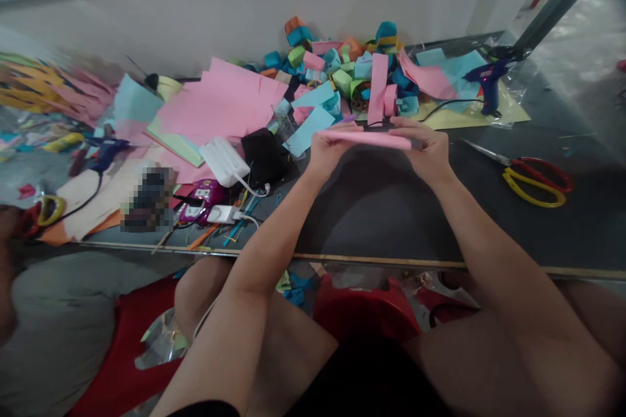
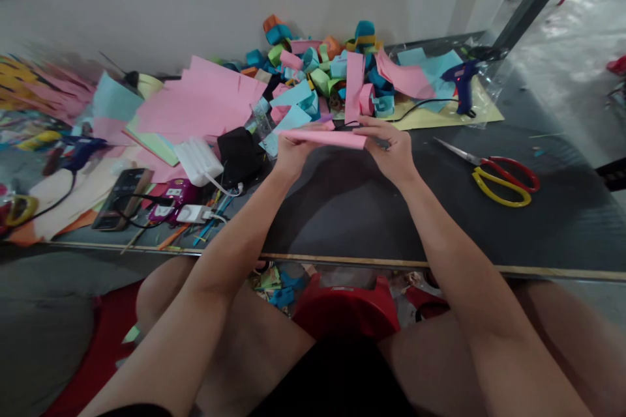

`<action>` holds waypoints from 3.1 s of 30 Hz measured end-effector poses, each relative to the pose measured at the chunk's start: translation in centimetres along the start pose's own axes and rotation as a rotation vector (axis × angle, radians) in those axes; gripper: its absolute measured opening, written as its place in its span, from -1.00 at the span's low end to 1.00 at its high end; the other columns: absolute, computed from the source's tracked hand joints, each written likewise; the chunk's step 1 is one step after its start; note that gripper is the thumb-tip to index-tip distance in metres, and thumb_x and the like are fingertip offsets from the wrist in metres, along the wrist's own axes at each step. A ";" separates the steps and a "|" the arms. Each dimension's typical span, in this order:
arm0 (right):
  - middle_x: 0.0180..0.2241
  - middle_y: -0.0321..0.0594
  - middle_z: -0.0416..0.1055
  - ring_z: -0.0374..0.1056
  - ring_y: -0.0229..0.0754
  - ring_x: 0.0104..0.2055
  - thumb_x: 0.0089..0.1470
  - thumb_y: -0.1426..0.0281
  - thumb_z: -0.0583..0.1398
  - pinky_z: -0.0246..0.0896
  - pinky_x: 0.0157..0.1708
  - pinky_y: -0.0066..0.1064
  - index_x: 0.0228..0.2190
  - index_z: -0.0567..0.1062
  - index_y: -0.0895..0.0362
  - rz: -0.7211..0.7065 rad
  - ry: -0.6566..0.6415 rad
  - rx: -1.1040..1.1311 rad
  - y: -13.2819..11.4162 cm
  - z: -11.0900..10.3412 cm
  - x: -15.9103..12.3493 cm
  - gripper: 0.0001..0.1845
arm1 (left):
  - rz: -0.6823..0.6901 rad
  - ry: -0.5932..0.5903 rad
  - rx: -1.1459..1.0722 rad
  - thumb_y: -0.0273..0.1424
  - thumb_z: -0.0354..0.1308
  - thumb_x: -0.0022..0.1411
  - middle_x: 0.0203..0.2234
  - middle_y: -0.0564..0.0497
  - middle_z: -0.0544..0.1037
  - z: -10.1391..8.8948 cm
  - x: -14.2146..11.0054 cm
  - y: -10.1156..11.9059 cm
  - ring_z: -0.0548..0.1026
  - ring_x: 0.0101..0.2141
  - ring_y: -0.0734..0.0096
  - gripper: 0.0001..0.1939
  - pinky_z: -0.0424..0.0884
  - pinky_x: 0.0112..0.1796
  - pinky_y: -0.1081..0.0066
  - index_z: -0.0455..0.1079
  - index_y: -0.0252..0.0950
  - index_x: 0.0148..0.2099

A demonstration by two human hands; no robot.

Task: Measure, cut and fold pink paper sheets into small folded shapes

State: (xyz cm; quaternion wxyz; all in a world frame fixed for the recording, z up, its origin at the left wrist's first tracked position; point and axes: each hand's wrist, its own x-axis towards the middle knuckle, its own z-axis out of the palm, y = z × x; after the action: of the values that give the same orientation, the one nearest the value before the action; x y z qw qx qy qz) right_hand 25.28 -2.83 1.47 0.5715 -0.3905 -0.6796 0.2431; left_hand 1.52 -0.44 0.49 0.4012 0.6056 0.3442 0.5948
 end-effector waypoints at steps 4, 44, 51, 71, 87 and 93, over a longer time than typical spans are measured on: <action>0.14 -0.31 0.57 0.46 0.05 0.24 0.19 -0.01 0.32 0.32 0.30 0.09 -0.33 0.73 -0.13 -0.080 0.013 -0.044 0.7 -0.4 0.3 -0.71 | 0.169 -0.112 0.096 -0.06 0.46 0.16 -0.15 0.01 0.74 -0.8 0.4 0.2 0.60 0.06 0.11 -0.80 0.40 0.24 -0.01 0.71 -0.01 -0.26; 0.17 -0.21 0.54 0.42 0.11 0.27 0.13 -0.19 0.28 0.28 0.31 0.13 -0.32 0.70 -0.07 -0.022 0.002 -0.029 -0.5 -0.3 0.2 -0.51 | 0.100 -0.118 0.090 -0.05 0.53 0.06 -0.15 -0.04 0.71 -0.4 0.2 1.5 0.57 0.04 0.12 -0.75 0.35 0.25 0.02 0.68 -0.06 -0.34; 0.06 -0.20 0.61 0.47 0.07 0.21 0.13 -0.14 0.32 0.26 0.33 0.07 -0.31 0.70 -0.09 -0.050 0.025 -0.002 -0.9 -0.3 0.1 -0.59 | 0.023 -0.094 0.012 0.01 0.54 -0.02 -0.18 -0.05 0.71 0.1 0.0 1.3 0.60 0.06 0.10 -0.64 0.38 0.26 0.00 0.67 -0.12 -0.32; -0.64 -0.30 0.45 0.27 -0.32 -0.68 -0.23 -0.09 0.53 0.26 -0.74 -0.42 -0.46 0.67 0.12 0.569 -0.294 0.266 -0.8 0.0 -0.1 -0.46 | -0.314 0.079 -0.027 -0.05 0.56 -0.03 -0.14 -0.18 0.68 0.7 -0.5 -0.3 0.67 -0.10 -0.02 -0.46 0.64 -0.02 -0.08 0.55 -0.29 -0.13; -0.37 -0.23 0.63 0.49 -0.17 -0.44 -0.18 -0.22 0.45 0.48 -0.49 -0.28 -0.24 0.69 0.00 0.402 -0.081 0.289 -0.2 -0.4 0.4 -0.37 | -0.263 0.202 -0.148 -0.03 0.64 -0.27 -0.17 -0.15 0.71 0.7 0.1 -0.8 0.66 -0.04 -0.07 -0.37 0.60 0.07 -0.10 0.58 -0.28 -0.21; -0.48 -0.27 0.56 0.43 -0.25 -0.49 -0.22 -0.11 0.52 0.48 -0.47 -0.36 -0.47 0.67 0.04 0.395 -0.182 0.272 -1.2 -0.1 0.1 -0.50 | -0.234 0.232 -0.142 -0.08 0.63 -0.21 -0.17 -0.14 0.72 0.8 -0.1 -0.2 0.66 -0.04 -0.04 -0.43 0.62 0.04 -0.03 0.59 -0.28 -0.20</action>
State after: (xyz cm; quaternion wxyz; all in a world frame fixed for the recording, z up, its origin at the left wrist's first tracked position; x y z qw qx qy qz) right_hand 25.02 -3.41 2.48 0.4966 -0.4120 -0.5998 0.4732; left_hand 2.37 -0.50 0.33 0.4672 0.4589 0.4133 0.6327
